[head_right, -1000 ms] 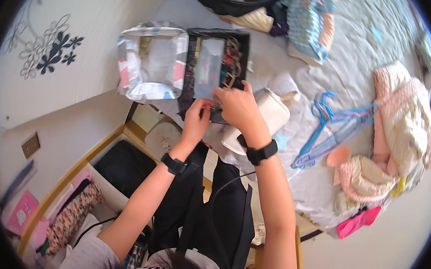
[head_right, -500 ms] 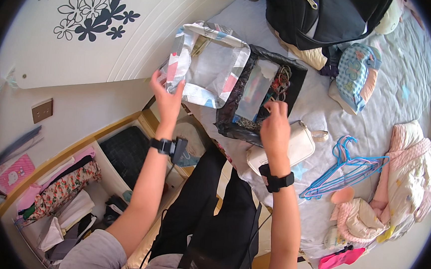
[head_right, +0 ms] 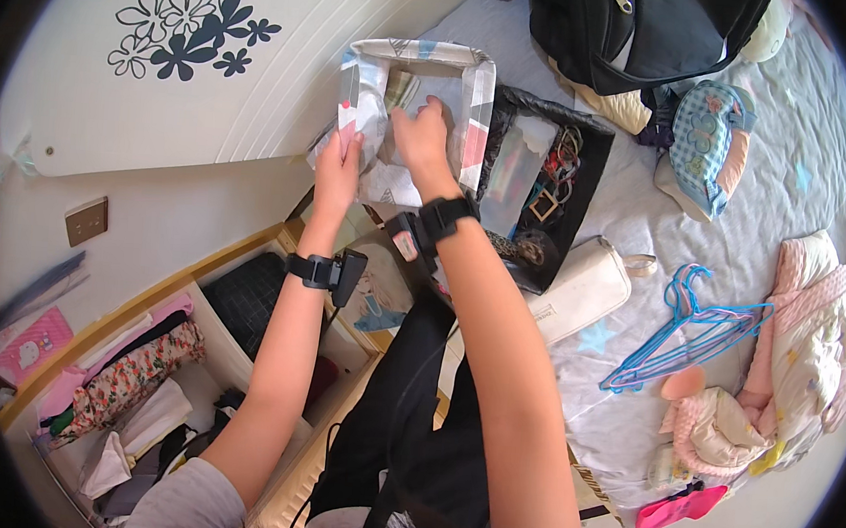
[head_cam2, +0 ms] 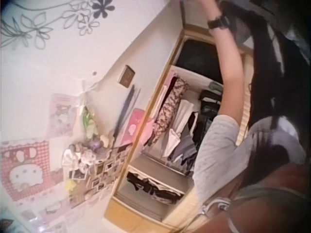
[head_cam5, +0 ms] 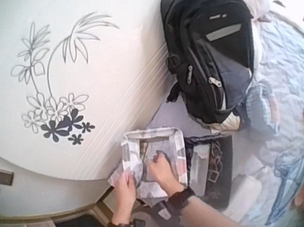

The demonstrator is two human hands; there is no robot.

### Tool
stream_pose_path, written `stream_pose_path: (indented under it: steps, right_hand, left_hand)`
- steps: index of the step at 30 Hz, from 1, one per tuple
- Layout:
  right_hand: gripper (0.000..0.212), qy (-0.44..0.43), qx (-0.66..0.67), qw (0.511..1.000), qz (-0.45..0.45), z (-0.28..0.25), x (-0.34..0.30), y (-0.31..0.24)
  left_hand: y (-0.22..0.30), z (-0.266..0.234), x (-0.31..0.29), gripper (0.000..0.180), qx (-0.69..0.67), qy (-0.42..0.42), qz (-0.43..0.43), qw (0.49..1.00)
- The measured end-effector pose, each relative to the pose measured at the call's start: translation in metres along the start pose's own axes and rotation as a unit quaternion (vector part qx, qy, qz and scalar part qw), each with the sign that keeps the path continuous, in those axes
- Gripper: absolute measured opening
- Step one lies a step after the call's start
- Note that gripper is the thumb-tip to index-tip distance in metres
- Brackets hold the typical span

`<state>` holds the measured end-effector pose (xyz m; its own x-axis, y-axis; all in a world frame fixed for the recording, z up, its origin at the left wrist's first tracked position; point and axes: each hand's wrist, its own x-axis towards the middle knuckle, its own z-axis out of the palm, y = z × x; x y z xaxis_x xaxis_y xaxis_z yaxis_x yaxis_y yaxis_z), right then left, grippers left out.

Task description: The person picks up keys, a patterned storage box, and various accessory pouches from a bed and places them into an open wardrobe.

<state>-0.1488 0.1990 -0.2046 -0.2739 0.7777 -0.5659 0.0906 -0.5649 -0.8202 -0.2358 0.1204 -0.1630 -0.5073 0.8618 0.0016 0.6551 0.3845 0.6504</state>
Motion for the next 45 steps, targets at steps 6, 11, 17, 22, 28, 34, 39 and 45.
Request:
stream_pose_path:
  steps: [6,11,17,22,28,34,39,45]
  right_hand:
    - [0.044,0.092,0.016,0.991,0.092,0.020,0.033,0.008]
    - [0.025,0.206,-0.090,0.970,0.097,0.033,0.050,0.024]
    - [0.014,0.243,-0.100,0.965,0.004,0.043,0.037,0.011]
    - [0.016,0.172,-0.040,0.984,-0.033,0.025,0.026,0.010]
    - [0.018,0.166,-0.038,0.984,-0.046,-0.001,-0.031,-0.002]
    - [0.014,0.149,-0.011,0.986,-0.070,-0.035,-0.114,-0.017]
    - [0.010,0.243,0.147,0.958,-0.026,-0.098,-0.134,0.007]
    - [0.011,0.332,0.016,0.940,-0.077,-0.129,-0.049,0.065]
  left_hand:
    - [0.002,0.005,-0.006,0.019,-0.032,-0.004,-0.008,0.999]
    - [-0.003,0.013,-0.010,0.016,-0.076,-0.008,-0.011,0.997]
    - [-0.015,0.007,-0.010,0.016,-0.064,-0.016,-0.017,0.998]
    - [-0.007,0.004,-0.007,0.021,-0.080,-0.026,-0.057,0.995]
    - [-0.012,-0.006,-0.008,0.021,-0.045,-0.026,-0.065,0.996]
    - [-0.009,-0.003,-0.003,0.024,-0.067,-0.022,-0.083,0.994]
    - [-0.011,-0.002,0.000,0.027,-0.046,-0.036,-0.074,0.996]
    - [-0.019,0.006,-0.003,0.033,-0.091,-0.059,-0.060,0.992]
